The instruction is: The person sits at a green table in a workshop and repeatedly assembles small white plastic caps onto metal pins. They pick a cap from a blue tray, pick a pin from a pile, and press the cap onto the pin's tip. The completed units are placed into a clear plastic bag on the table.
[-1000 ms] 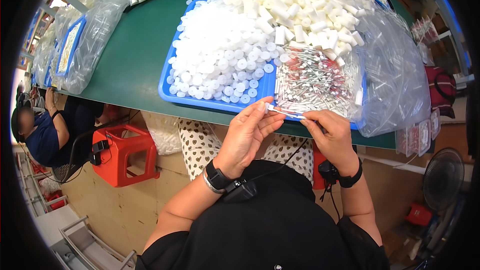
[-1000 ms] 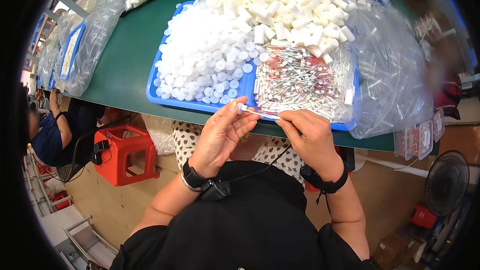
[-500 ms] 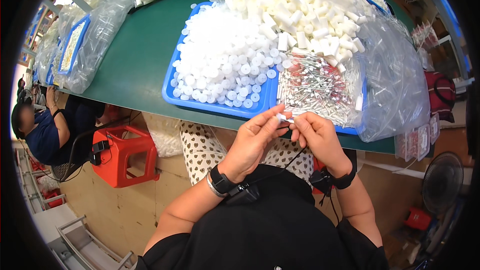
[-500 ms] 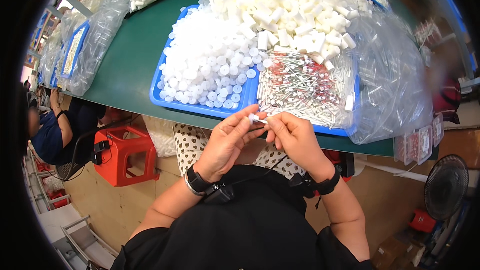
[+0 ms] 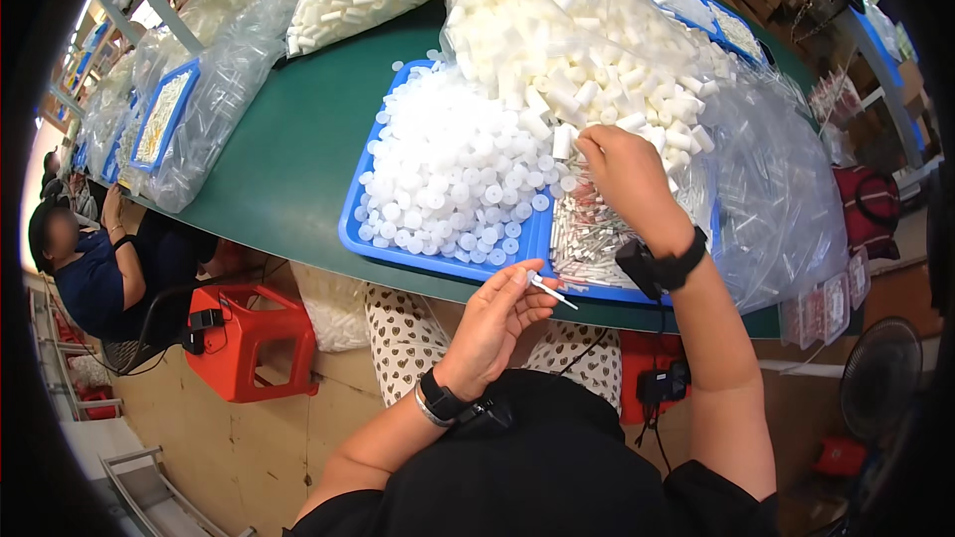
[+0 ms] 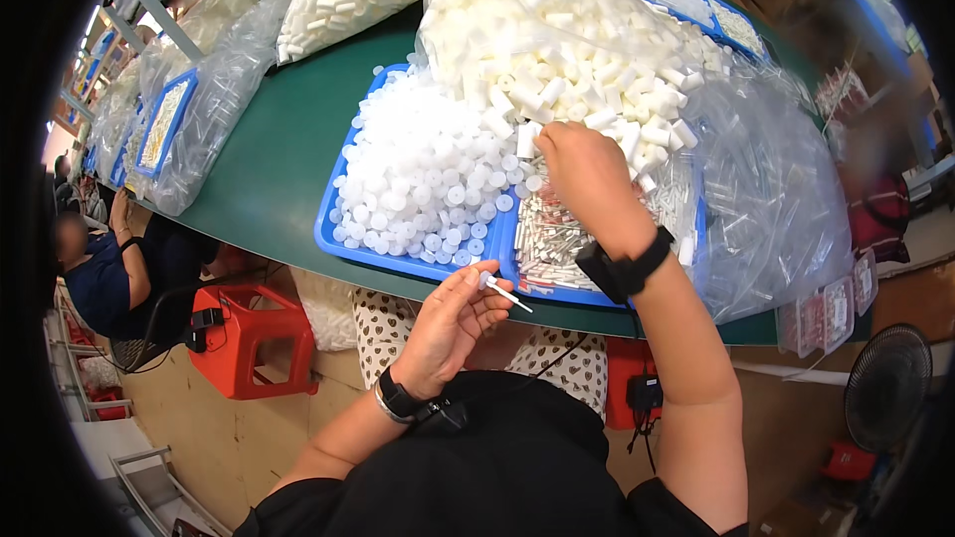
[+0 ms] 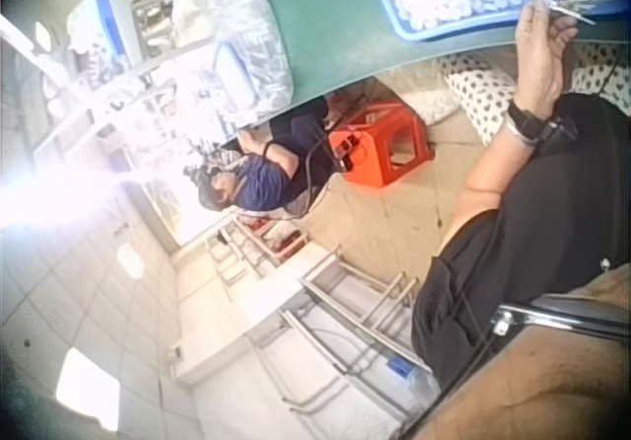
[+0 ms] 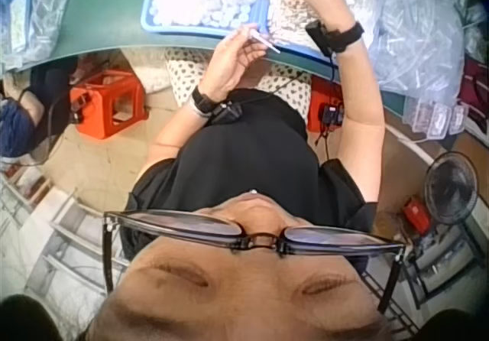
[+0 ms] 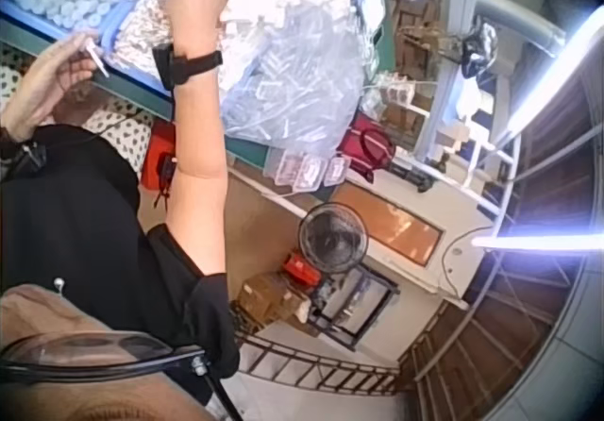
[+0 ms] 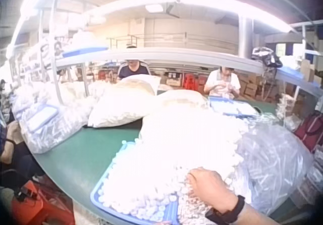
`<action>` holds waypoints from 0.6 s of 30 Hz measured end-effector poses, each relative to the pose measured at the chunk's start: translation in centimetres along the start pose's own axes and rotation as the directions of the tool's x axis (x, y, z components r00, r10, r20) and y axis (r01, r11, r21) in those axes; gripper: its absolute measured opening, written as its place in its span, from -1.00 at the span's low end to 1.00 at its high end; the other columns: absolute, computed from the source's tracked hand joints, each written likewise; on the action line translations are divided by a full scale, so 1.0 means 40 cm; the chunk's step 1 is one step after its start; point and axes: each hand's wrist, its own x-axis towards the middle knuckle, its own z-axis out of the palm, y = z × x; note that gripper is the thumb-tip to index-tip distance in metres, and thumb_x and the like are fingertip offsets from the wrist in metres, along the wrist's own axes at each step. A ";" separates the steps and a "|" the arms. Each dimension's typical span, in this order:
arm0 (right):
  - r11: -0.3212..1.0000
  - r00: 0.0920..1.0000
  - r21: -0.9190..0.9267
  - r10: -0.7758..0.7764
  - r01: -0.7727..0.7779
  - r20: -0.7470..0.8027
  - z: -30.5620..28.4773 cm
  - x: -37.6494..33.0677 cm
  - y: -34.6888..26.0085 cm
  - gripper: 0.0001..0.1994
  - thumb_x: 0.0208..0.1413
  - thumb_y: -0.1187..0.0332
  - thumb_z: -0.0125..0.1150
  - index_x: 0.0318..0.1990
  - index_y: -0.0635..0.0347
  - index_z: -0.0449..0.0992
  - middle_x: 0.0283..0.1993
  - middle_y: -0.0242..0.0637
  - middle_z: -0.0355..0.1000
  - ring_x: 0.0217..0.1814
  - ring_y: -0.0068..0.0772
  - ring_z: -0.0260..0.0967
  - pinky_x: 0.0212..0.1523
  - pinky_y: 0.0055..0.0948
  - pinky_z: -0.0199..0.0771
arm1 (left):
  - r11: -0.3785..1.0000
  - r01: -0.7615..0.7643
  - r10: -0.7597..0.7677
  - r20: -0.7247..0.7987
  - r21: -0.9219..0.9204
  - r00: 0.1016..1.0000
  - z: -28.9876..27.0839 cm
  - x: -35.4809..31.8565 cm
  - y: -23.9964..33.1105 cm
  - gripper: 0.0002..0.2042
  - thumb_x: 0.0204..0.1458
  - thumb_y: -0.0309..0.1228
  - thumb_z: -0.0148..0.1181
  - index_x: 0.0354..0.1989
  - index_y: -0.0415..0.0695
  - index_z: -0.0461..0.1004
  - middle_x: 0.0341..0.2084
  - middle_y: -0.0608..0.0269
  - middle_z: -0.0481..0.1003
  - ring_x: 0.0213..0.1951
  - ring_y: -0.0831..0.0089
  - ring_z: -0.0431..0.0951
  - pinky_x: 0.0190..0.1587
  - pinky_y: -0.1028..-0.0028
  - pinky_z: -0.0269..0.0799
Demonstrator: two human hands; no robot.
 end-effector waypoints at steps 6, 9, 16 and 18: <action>0.958 0.937 -0.194 0.257 -0.213 0.237 0.065 0.058 -0.028 -0.65 0.08 0.09 0.22 -0.31 0.28 0.55 -0.39 0.06 0.51 -0.30 0.07 0.50 -0.24 -0.01 0.45 | 1.000 -0.004 0.004 -0.027 -0.005 1.000 -0.013 -0.002 0.004 -0.63 0.33 -0.25 -0.03 0.15 -0.27 0.33 -0.15 0.09 0.54 -0.19 0.46 0.58 -0.04 0.47 0.52; 0.960 0.967 0.142 0.225 -0.240 0.118 0.043 0.032 0.000 -0.71 0.11 0.20 0.21 -0.30 0.32 0.50 -0.44 -0.01 0.51 -0.39 0.03 0.48 -0.33 -0.14 0.42 | 0.999 -0.036 0.036 0.001 0.000 0.999 -0.016 -0.007 0.019 -0.63 0.34 -0.25 -0.04 0.15 -0.27 0.33 -0.13 0.09 0.53 -0.16 0.46 0.57 -0.05 0.48 0.51; 0.777 0.928 0.534 0.172 -0.334 0.330 -0.098 -0.151 -0.158 -0.84 0.18 0.40 0.22 -0.16 0.28 0.48 -0.53 -0.29 0.42 -0.52 -0.56 0.35 -0.52 -0.48 0.27 | 0.972 -0.225 0.215 0.124 0.071 0.969 0.018 -0.013 0.055 -0.62 0.34 -0.19 -0.06 0.13 -0.23 0.34 0.00 0.08 0.45 -0.09 0.46 0.51 -0.05 0.48 0.45; 0.753 0.920 0.552 0.183 -0.359 0.348 -0.104 -0.203 -0.176 -0.86 0.13 0.46 0.27 -0.19 0.28 0.49 -0.48 -0.31 0.43 -0.51 -0.55 0.36 -0.52 -0.50 0.30 | 0.977 -0.211 0.206 0.129 0.030 0.970 0.027 -0.009 0.051 -0.63 0.34 -0.19 -0.06 0.13 -0.22 0.34 -0.03 0.14 0.45 -0.12 0.50 0.49 -0.10 0.52 0.42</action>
